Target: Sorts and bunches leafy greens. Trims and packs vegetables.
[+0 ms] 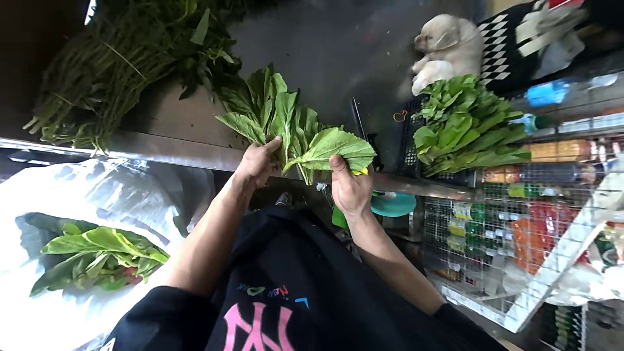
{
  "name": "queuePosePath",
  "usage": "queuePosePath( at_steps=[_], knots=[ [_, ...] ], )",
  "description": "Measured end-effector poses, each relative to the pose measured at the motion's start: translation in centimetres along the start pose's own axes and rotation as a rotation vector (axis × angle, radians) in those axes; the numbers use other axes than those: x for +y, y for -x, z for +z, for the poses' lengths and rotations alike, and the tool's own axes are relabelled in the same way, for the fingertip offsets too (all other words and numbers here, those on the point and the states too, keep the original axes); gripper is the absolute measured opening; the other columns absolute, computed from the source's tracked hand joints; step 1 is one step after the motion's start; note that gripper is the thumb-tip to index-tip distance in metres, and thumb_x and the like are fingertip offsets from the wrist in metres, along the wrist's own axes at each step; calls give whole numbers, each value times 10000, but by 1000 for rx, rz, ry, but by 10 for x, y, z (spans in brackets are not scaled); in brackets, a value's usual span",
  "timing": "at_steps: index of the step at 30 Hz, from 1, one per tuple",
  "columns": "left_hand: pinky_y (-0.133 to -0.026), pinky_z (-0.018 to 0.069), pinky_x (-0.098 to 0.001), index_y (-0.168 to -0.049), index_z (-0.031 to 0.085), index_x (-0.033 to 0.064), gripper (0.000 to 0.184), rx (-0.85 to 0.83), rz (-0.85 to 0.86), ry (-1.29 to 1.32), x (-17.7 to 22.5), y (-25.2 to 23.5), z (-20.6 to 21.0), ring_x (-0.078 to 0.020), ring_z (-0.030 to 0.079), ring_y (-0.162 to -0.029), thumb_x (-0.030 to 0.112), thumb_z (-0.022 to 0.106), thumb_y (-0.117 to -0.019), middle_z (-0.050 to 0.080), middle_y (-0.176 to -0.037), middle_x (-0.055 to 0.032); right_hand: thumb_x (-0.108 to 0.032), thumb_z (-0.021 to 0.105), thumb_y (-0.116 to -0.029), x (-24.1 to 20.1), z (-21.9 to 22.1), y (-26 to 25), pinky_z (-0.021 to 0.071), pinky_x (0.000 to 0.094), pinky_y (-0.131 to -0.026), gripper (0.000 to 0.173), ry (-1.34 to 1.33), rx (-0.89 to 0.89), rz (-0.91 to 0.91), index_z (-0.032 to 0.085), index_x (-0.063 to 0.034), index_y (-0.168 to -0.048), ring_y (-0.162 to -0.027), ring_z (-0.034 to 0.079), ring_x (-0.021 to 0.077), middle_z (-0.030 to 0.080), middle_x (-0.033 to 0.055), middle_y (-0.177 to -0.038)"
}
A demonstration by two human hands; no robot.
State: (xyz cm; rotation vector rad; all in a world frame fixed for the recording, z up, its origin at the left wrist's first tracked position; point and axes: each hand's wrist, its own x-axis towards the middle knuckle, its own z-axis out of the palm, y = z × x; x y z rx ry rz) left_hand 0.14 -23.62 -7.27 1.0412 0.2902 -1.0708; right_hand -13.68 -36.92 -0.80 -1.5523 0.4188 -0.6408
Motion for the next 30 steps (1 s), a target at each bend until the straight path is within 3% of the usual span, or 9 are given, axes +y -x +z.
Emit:
queuePosePath(
  at_steps=[6,9,12,17,22,25,30],
  knots=[
    [-750,623,-422,-1320,505,62,306,117,190,224,-2,4,12,-253,719,-880,253,517,-1082,706,-1030,-136,-173,786,-915,-11,-2,8,620,378,-923,217,58,-9,-155,723,-141,-1120,-989,726,143,752,6,-1060],
    [-752,628,-424,-1270,510,48,260,168,289,374,2,7,20,-249,721,-836,235,497,-1090,702,-982,-137,-138,722,-963,-18,-1,9,617,416,-945,173,29,-86,-243,711,-118,-1135,-1038,740,239,762,93,-1098],
    [-725,629,-412,-1242,509,44,247,204,288,489,10,12,25,-248,721,-802,241,484,-1095,698,-963,-138,-142,714,-970,-21,4,10,610,427,-968,164,28,-76,-287,720,-118,-1132,-1059,736,253,763,98,-1091],
    [-774,620,-445,-1240,513,43,255,217,259,618,19,19,25,-246,713,-838,251,475,-1096,689,-979,-136,-136,720,-963,-21,10,8,610,429,-960,136,-9,-21,-305,723,-129,-1100,-1038,742,256,769,100,-1052],
    [-734,622,-430,-1247,515,40,274,259,268,698,24,27,23,-252,713,-821,264,472,-1096,694,-992,-147,-145,740,-949,-22,17,2,614,418,-941,144,-34,41,-303,712,-134,-1090,-1015,746,237,772,86,-1041],
    [-725,623,-422,-1242,521,42,277,312,278,730,24,30,20,-249,717,-827,271,472,-1095,698,-1005,-142,-135,759,-929,-19,25,-2,618,435,-931,177,-109,114,-211,700,-143,-1096,-994,744,210,766,55,-1027],
    [-757,614,-446,-1284,506,52,311,428,332,793,20,30,-3,-255,705,-871,296,480,-1093,686,-1030,-140,-72,686,-965,-16,35,-14,605,482,-945,286,-271,273,-32,585,-97,-1231,-1063,704,230,702,75,-1119]
  ],
)
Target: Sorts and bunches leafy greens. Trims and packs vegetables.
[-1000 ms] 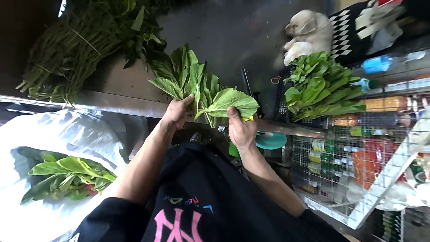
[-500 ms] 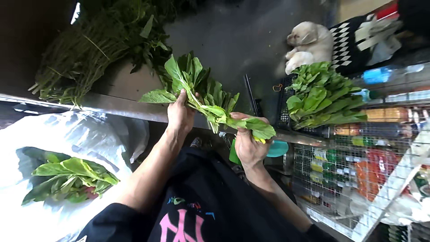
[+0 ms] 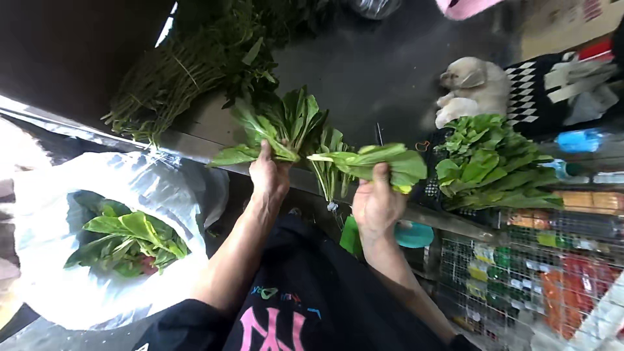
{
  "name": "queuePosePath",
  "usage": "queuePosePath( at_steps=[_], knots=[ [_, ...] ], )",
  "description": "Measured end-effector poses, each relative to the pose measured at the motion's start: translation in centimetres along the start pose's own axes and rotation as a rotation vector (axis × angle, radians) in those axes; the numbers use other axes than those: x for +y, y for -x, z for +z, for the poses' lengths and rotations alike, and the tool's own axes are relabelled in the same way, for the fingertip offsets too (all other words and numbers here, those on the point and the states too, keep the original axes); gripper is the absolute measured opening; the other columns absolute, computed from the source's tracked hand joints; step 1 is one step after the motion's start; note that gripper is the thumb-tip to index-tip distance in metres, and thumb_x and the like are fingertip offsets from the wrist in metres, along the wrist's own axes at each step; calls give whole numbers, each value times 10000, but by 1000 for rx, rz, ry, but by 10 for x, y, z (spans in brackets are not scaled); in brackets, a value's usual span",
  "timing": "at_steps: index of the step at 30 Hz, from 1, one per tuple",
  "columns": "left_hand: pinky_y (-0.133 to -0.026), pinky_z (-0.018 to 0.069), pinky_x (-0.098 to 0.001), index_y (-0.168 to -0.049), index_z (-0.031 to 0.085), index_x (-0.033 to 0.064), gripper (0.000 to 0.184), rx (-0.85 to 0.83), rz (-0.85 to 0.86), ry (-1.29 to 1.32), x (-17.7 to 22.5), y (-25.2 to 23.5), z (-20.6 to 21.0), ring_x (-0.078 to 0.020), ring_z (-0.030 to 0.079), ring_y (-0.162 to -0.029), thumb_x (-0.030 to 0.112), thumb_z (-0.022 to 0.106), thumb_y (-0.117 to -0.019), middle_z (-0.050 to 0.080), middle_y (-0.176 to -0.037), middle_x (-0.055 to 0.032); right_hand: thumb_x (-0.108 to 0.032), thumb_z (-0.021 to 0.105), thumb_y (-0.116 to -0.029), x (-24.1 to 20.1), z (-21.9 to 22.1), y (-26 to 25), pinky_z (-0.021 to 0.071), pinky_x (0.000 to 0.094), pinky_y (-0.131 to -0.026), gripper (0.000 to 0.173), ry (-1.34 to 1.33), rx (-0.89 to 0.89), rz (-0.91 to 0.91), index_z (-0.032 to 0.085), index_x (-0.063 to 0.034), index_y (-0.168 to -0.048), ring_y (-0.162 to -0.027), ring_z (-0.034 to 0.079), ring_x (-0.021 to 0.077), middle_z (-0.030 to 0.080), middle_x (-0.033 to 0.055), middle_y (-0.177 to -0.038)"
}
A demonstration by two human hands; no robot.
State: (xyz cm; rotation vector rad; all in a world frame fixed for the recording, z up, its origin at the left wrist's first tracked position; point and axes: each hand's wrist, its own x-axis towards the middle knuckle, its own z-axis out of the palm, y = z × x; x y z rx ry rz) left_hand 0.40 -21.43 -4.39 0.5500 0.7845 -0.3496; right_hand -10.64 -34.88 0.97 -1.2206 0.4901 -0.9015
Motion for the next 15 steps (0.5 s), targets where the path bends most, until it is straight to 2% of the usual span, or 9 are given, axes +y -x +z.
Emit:
queuePosePath(
  at_steps=[3,5,8,11,13,15],
  knots=[
    [-781,612,-455,-1314,493,103,334,9,53,33,33,-24,-27,-243,703,-908,354,450,-1098,685,-1055,-110,-62,611,-1015,-16,-14,-36,593,457,-960,320,32,131,-1,478,-61,-1305,-1087,685,227,669,91,-1156],
    [-816,607,-473,-1316,533,101,358,-85,80,12,65,-27,-51,-259,702,-959,370,458,-1091,694,-1094,-116,-65,596,-1026,-20,-21,-58,572,459,-1003,362,80,110,-5,440,-34,-1352,-1143,664,243,649,114,-1216],
    [-874,589,-457,-1342,513,120,332,-190,147,-61,100,-13,-90,-232,687,-985,329,482,-1087,682,-1098,-95,-72,639,-1007,-8,-8,-61,589,470,-981,431,149,6,50,430,-29,-1381,-1149,671,269,648,129,-1245],
    [-826,596,-393,-1307,571,155,332,-116,236,-132,124,7,-139,-180,684,-945,380,513,-1070,692,-1080,-49,-84,661,-992,17,29,-27,603,438,-953,449,168,-137,219,447,-55,-1385,-1124,680,228,658,90,-1230],
    [-749,595,-377,-1276,594,156,398,-9,303,-128,139,23,-173,-178,676,-883,474,509,-1052,687,-1044,-48,-82,700,-961,36,59,9,613,434,-937,481,140,-272,333,465,-53,-1380,-1100,690,222,669,87,-1210],
    [-791,596,-385,-1322,580,168,517,117,393,-124,153,48,-203,-176,678,-939,577,524,-1012,686,-1113,-48,-92,739,-930,49,90,48,611,433,-944,508,118,-463,418,488,-60,-1371,-1109,687,213,675,76,-1217]
  ],
)
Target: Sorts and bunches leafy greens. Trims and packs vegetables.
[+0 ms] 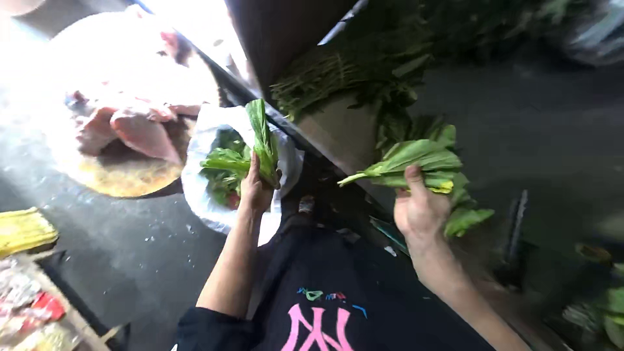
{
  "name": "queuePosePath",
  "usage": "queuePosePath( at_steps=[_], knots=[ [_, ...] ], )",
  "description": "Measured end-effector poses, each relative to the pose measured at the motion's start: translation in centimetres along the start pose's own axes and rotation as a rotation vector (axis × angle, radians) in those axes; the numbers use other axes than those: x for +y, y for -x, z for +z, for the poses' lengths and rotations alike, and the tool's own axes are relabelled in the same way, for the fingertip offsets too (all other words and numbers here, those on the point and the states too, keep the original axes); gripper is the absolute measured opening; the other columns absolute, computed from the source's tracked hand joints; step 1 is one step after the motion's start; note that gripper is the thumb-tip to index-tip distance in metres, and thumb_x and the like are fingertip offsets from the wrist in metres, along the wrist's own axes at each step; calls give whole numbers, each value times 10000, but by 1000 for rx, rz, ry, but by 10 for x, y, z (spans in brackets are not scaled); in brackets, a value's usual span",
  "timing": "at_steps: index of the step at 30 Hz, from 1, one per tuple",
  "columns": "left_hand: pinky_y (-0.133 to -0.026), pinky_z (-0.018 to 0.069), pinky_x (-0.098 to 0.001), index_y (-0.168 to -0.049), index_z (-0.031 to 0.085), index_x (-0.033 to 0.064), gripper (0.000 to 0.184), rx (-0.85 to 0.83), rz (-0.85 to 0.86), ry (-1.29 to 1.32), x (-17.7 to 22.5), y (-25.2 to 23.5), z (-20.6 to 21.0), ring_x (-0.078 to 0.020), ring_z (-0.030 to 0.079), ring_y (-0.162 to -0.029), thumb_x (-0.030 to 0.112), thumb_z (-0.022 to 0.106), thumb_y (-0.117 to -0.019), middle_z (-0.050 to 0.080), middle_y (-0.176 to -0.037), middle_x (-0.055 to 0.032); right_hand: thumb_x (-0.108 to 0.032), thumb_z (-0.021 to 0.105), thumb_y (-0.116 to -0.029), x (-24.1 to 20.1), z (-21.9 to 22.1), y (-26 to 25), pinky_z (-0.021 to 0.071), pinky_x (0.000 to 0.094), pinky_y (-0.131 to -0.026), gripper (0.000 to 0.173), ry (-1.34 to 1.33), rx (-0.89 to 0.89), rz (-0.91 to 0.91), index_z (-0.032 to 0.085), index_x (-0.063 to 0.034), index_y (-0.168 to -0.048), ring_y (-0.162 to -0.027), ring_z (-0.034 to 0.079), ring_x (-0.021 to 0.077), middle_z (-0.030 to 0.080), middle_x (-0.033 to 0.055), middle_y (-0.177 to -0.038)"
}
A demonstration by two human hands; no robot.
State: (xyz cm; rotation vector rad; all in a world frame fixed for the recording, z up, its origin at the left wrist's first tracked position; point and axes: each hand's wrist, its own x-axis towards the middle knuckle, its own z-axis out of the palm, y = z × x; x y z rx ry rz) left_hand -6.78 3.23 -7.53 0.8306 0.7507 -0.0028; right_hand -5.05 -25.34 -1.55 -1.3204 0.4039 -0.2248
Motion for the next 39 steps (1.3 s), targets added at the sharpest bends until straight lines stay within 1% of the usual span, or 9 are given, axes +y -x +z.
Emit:
queuePosePath(
  at_steps=[5,8,12,14,21,27,34,37,39],
  knots=[
    [-795,620,-372,-1273,597,103,410,297,353,-207,39,40,-76,-157,707,-901,258,764,-932,717,-1056,-51,-92,818,-864,31,96,34,605,423,-978,464,42,-456,49,618,-52,-1281,-1099,699,185,717,59,-1168],
    [-791,607,-345,-1174,641,94,288,403,481,-275,55,64,-108,-131,692,-872,188,760,-929,710,-997,-29,-153,825,-871,47,144,41,619,360,-925,424,264,-719,115,643,-85,-1248,-1018,714,124,730,25,-1104],
    [-789,596,-322,-1136,632,123,214,438,473,-123,55,85,-114,-106,680,-869,176,730,-954,703,-982,-9,-450,840,-835,89,169,29,476,569,-1066,954,733,-996,114,355,-70,-1563,-1339,537,351,520,202,-1485],
    [-773,597,-310,-1130,639,121,193,406,451,-72,47,87,-108,-106,681,-852,177,717,-963,703,-970,-11,-443,816,-860,91,155,27,462,550,-1096,953,741,-976,71,321,-64,-1581,-1380,511,342,494,195,-1521],
    [-860,604,-384,-1237,602,97,324,204,232,-13,-6,61,-44,-162,703,-945,130,732,-942,717,-1058,-53,-172,724,-958,64,15,1,599,385,-958,474,771,-852,183,569,-63,-1392,-1095,705,184,664,119,-1302],
    [-686,614,-335,-1151,627,51,255,-52,123,-215,-37,31,11,-145,699,-753,136,724,-931,725,-895,-51,-178,669,-1000,5,-131,-20,615,382,-866,346,895,-300,112,630,-58,-1322,-967,725,179,688,117,-1257],
    [-831,613,-342,-1180,585,70,201,-238,98,-291,-61,24,75,-134,707,-900,125,643,-996,717,-982,-35,-267,685,-976,0,-335,-13,487,573,-1057,512,1191,407,270,556,-55,-1425,-1283,572,395,561,229,-1418],
    [-782,601,-315,-1129,604,125,122,-276,118,-412,-74,80,124,-91,690,-853,144,540,-1028,712,-935,27,-320,701,-958,7,-386,-7,455,654,-1055,602,1275,450,329,523,-56,-1468,-1305,544,454,528,264,-1452],
    [-753,598,-337,-1139,616,95,133,-270,124,-377,-83,108,142,-118,683,-830,148,570,-1025,709,-931,-12,-311,690,-970,15,-397,-8,429,685,-1063,609,1287,372,334,503,-34,-1479,-1306,532,492,532,298,-1435]
  ],
)
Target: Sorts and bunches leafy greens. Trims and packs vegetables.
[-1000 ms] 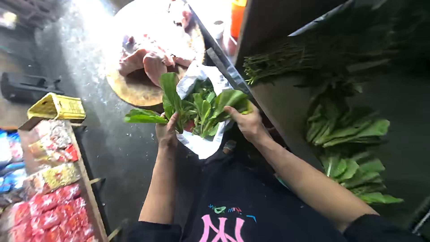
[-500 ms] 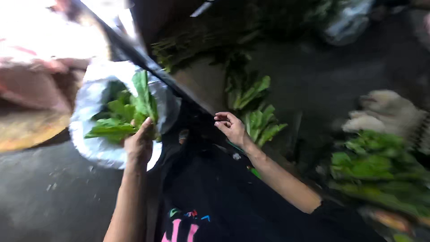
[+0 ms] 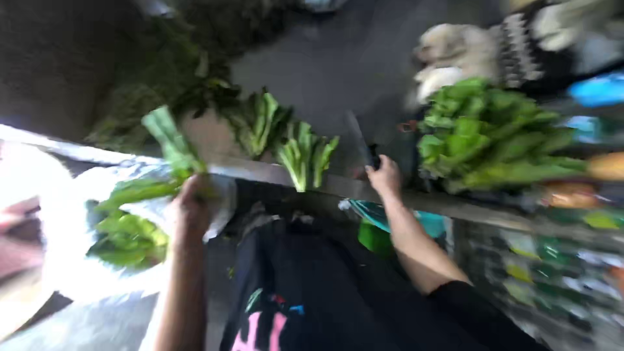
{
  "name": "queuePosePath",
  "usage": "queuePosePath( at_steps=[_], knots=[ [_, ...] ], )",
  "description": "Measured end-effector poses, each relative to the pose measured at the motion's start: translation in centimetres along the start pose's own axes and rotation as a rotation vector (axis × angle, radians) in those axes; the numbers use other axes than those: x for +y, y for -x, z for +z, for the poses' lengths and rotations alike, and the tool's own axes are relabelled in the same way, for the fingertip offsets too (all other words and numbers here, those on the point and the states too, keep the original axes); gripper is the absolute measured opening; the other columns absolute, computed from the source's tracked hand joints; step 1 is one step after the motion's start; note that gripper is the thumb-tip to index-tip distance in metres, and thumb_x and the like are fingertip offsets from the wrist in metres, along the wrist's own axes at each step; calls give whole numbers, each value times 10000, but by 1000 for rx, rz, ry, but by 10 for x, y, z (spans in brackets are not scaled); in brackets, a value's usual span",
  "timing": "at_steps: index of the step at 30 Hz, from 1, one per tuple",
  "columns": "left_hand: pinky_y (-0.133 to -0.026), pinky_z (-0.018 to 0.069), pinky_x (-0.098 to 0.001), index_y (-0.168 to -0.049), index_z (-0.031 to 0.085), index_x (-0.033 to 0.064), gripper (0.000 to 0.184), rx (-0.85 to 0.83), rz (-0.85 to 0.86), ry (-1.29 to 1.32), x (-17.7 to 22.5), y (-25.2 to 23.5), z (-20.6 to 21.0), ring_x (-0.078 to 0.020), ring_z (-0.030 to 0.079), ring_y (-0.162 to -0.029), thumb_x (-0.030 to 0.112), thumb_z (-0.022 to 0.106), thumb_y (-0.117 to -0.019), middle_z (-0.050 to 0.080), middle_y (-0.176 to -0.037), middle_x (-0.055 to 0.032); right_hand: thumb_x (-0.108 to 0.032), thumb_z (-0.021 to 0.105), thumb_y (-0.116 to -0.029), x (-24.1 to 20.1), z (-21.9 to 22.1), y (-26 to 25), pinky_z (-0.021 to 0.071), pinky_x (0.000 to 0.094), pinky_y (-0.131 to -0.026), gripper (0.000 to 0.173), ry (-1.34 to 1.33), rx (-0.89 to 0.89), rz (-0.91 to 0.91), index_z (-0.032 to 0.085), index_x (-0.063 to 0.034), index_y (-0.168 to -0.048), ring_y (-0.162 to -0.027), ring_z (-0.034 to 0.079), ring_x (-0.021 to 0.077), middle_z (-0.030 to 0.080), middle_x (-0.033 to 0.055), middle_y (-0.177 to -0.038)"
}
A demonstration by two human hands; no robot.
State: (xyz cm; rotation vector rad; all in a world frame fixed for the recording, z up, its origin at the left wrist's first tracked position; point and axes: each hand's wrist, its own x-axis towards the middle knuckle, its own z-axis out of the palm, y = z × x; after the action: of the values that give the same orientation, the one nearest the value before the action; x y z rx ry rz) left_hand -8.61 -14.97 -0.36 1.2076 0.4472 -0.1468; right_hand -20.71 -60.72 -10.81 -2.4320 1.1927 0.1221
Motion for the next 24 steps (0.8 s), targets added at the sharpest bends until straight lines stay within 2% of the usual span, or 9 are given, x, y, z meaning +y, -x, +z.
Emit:
queuePosePath(
  at_steps=[4,9,11,13,16,18,20,21,24],
  knots=[
    [-823,594,-381,-1227,612,102,305,-87,38,55,-20,19,15,-146,681,-919,197,706,-953,702,-1048,-40,-192,656,-974,11,1,-17,431,658,-1076,568,13,-42,-45,487,6,-1478,-1320,508,512,484,344,-1450],
    [-840,594,-385,-1183,622,77,236,24,32,115,-26,53,27,-165,689,-909,185,663,-977,706,-1007,-60,-220,671,-958,-7,-25,-1,441,606,-1068,616,-141,-71,-72,450,45,-1468,-1283,544,468,514,335,-1409],
    [-844,598,-370,-1153,645,82,210,48,13,134,-24,64,26,-168,698,-915,216,641,-990,718,-995,-60,-196,619,-964,-30,-38,27,508,614,-946,594,-269,-125,-192,425,61,-1463,-1085,639,445,597,329,-1258],
    [-902,584,-385,-1229,618,91,268,40,18,145,-22,72,21,-184,689,-999,227,635,-999,711,-1077,-64,-198,562,-953,-56,-50,64,547,597,-789,545,-343,-238,-351,454,43,-1430,-847,671,378,650,276,-1036],
    [-886,594,-403,-1314,574,117,403,124,77,155,-17,75,10,-202,690,-1018,216,723,-953,701,-1133,-68,-315,533,-987,-101,-62,125,576,494,-655,514,-391,-427,-662,516,-24,-1411,-690,660,242,676,141,-901],
    [-864,605,-404,-1320,551,147,428,178,156,149,-13,76,0,-200,691,-1011,171,744,-940,691,-1136,-55,-372,526,-1018,-124,-60,168,600,421,-664,549,-427,-514,-839,492,-102,-1494,-731,673,174,696,103,-1017],
    [-859,607,-406,-1340,538,152,442,212,259,100,-7,73,-12,-192,683,-1014,139,734,-944,676,-1151,-45,-362,499,-1049,-143,-57,204,593,381,-897,562,-420,-580,-989,448,-132,-1560,-1039,698,155,671,116,-1313],
    [-853,612,-405,-1314,549,132,408,239,305,73,-4,70,-19,-186,690,-997,126,729,-948,681,-1129,-44,-340,489,-1059,-152,-52,218,565,354,-974,545,-423,-591,-1043,455,-129,-1560,-1134,673,150,655,119,-1350],
    [-867,608,-403,-1234,608,70,325,306,398,51,7,61,-43,-187,694,-973,104,737,-937,699,-1088,-57,-323,475,-1076,-179,-33,249,577,282,-858,510,-440,-597,-1091,476,-142,-1552,-983,676,114,683,108,-1238]
  ],
)
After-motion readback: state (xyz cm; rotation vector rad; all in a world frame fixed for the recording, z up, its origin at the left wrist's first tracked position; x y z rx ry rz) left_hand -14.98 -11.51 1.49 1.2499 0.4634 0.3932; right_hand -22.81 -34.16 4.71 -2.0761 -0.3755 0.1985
